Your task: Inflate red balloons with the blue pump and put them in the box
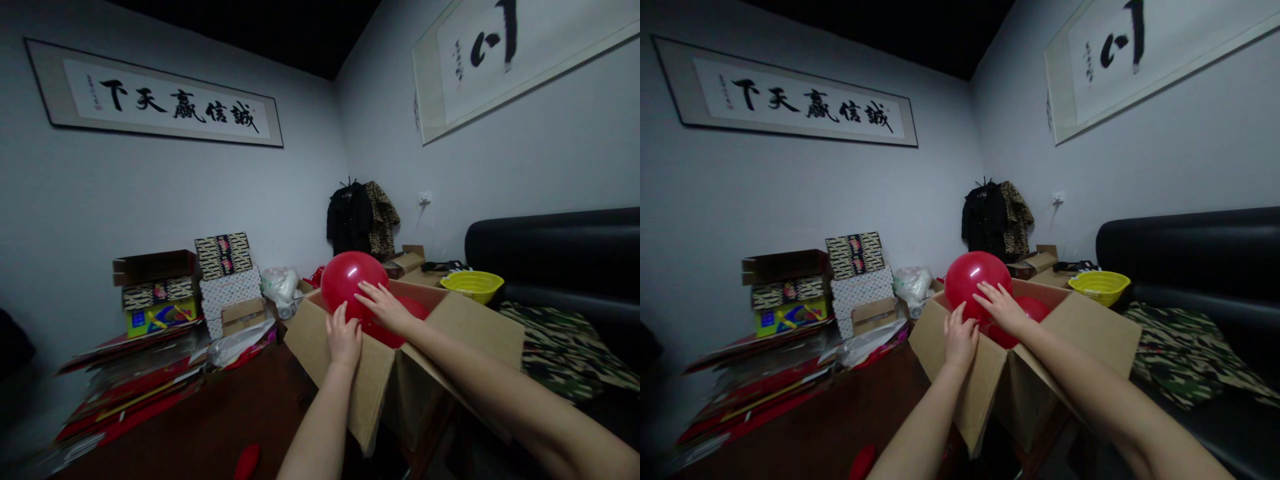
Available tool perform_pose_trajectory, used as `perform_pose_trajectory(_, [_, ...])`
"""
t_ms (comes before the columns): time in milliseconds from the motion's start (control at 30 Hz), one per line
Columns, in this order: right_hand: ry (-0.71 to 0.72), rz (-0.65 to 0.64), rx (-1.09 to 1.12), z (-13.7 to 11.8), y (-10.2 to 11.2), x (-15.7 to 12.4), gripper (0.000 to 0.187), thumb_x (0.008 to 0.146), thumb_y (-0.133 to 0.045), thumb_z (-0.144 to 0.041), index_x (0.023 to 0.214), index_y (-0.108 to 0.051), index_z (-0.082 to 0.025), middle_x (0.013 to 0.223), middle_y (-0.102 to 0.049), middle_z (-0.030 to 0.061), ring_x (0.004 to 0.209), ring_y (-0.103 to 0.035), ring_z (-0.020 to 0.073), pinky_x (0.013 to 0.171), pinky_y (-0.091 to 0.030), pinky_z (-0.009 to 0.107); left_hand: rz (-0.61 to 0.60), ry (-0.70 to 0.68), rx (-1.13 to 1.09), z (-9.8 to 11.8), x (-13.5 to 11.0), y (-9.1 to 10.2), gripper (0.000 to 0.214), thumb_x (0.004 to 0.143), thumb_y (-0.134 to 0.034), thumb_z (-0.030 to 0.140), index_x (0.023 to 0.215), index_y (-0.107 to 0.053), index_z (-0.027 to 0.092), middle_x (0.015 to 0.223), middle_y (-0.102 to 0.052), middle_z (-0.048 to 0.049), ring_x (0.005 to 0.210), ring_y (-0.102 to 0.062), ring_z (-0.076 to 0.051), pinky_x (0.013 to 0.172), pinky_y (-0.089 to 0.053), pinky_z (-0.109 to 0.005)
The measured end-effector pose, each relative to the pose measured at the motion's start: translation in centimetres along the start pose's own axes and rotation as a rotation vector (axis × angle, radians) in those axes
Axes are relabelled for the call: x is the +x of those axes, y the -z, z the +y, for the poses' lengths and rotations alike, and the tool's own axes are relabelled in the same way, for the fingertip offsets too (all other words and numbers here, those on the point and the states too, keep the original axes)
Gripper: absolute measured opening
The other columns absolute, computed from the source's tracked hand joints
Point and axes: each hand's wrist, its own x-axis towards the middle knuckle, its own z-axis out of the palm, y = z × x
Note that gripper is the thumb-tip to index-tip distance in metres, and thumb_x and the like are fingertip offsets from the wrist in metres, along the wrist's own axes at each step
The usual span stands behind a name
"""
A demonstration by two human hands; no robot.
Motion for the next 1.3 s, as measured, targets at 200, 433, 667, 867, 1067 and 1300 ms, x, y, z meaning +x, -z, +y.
perform_pose_trajectory(200, [0.015,-0.048,0.029,0.90,-0.64,-0.16,0.064,0.071,-0.054,-0.009,0.131,-0.035,-0.023,0.143,-0.027,0.0114,0.132,-0.019,0.0228,0.103,-0.022,0.049,-0.061,0.095,0.014,-0.53,-0.18,-0.78,0.019,0.081,-0.048,0.022,0.089,-0.065,0.022,0.134,-0.043,-0.0094,0.125,-0.034,-0.025,0.101,-0.022,-0.056])
perform_pose_trajectory(433, [0.002,-0.079,0.057,0.62,-0.48,-0.21,0.072,0.066,-0.049,-0.007,0.134,-0.032,-0.021,0.143,-0.025,0.0102,0.133,-0.014,0.0226,0.104,-0.019,0.048,-0.084,0.118,0.029,-1.00,-0.17,-1.15,0.022,0.081,-0.048,0.022,0.095,-0.064,0.022,0.134,-0.042,-0.0097,0.125,-0.033,-0.024,0.103,-0.019,-0.054])
perform_pose_trajectory(667, [-0.011,-0.095,0.069,0.56,-0.45,-0.47,0.069,0.066,-0.052,-0.013,0.132,-0.034,-0.019,0.142,-0.028,0.0118,0.132,-0.017,0.0232,0.104,-0.019,0.047,-0.099,0.112,0.038,-0.90,0.04,-0.99,0.024,0.080,-0.049,0.024,0.099,-0.063,0.022,0.135,-0.041,-0.0101,0.125,-0.033,-0.025,0.103,-0.020,-0.054])
perform_pose_trajectory(867, [-0.033,-0.099,0.076,0.51,-0.58,-0.76,0.066,0.068,-0.052,-0.015,0.132,-0.035,-0.019,0.142,-0.028,0.0118,0.132,-0.017,0.0237,0.103,-0.021,0.048,-0.131,0.126,0.027,-1.02,-0.16,-1.00,0.025,0.081,-0.047,0.026,0.100,-0.062,0.021,0.133,-0.043,-0.0118,0.124,-0.034,-0.026,0.101,-0.023,-0.054])
perform_pose_trajectory(1067, [-0.036,-0.100,0.079,0.33,-0.57,-0.79,0.066,0.067,-0.052,-0.015,0.131,-0.036,-0.018,0.141,-0.029,0.0118,0.132,-0.019,0.0227,0.104,-0.018,0.047,-0.168,0.168,0.049,-0.78,-0.16,-0.72,0.026,0.081,-0.048,0.027,0.102,-0.062,0.021,0.134,-0.042,-0.0114,0.125,-0.033,-0.026,0.101,-0.023,-0.054])
perform_pose_trajectory(1300, [-0.044,-0.083,0.074,0.34,-0.80,-0.93,0.063,0.069,-0.052,-0.018,0.131,-0.037,-0.017,0.141,-0.030,0.0126,0.131,-0.020,0.0234,0.104,-0.020,0.047,-0.184,0.180,0.067,-0.65,-0.27,-0.31,0.029,0.081,-0.048,0.031,0.105,-0.061,0.020,0.135,-0.041,-0.0130,0.126,-0.032,-0.026,0.100,-0.024,-0.054])
